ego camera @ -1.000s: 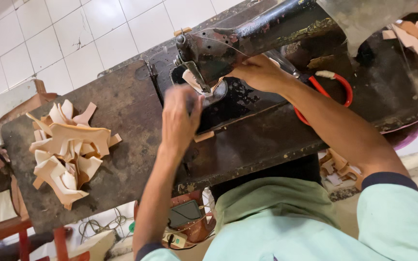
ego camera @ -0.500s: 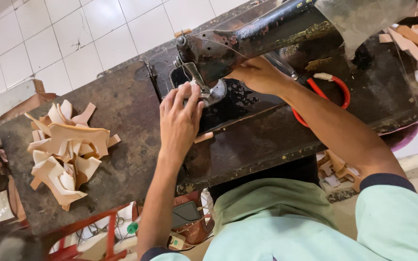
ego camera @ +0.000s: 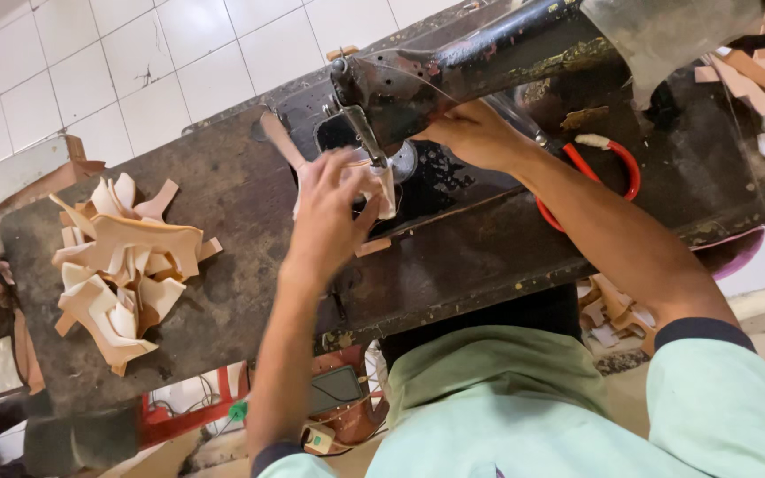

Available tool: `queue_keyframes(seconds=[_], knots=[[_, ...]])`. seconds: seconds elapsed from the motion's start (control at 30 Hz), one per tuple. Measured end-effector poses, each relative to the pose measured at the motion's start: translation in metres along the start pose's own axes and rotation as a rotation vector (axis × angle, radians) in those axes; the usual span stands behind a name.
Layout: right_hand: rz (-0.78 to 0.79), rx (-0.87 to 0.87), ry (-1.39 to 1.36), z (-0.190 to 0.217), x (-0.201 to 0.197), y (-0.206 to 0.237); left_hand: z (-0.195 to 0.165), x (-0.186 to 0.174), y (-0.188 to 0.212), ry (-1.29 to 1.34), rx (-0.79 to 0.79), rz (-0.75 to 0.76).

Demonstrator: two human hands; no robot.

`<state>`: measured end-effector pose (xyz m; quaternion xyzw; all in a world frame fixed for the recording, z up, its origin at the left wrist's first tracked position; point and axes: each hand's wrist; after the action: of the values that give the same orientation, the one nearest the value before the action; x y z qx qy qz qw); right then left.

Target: The person uses a sewing machine to stitch beige shoe parts, repeatedly aligning the pieces under the needle, sewing along the edges, and trimming excess thread with scissors. The finished pieces are placed on the table beside the machine.

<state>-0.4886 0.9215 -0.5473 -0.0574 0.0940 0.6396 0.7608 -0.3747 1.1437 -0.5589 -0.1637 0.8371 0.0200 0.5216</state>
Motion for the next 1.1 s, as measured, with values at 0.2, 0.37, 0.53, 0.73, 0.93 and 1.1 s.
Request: queue_keyframes(seconds=[0.2,0.37,0.53,0.73,0.93,1.1], knots=[[-0.011,0.032,0.056,0.025,0.001,0.003,0.014,-0.009,-0.008,0.037,0.137,0.050],[-0.019,0.031,-0.017,0.026,0.003,0.003,-0.009,0.012,-0.001,-0.005,0.023,-0.116],[0.018,-0.145,-0.152,0.012,0.001,0.000,-0.024,0.025,0.001,-0.023,-0.039,-0.232],[-0.020,-0.013,-0.062,-0.007,0.000,-0.002,-0.028,0.027,-0.003,0.033,-0.093,-0.266],[-0.013,0.127,-0.016,-0.014,-0.002,-0.001,-0.016,0.019,-0.012,0.068,-0.115,-0.176],[0.005,0.009,0.004,-0.006,-0.004,0.001,0.002,0.006,-0.023,0.125,-0.065,-0.057]])
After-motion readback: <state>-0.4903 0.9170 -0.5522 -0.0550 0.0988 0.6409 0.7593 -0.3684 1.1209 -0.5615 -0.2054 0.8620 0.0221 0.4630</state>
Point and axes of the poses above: each hand's wrist, its own y-axis away from the middle knuckle, its own x-axis out of the palm, z = x × y, and after that the axes turned 8 degrees about z, right-handed
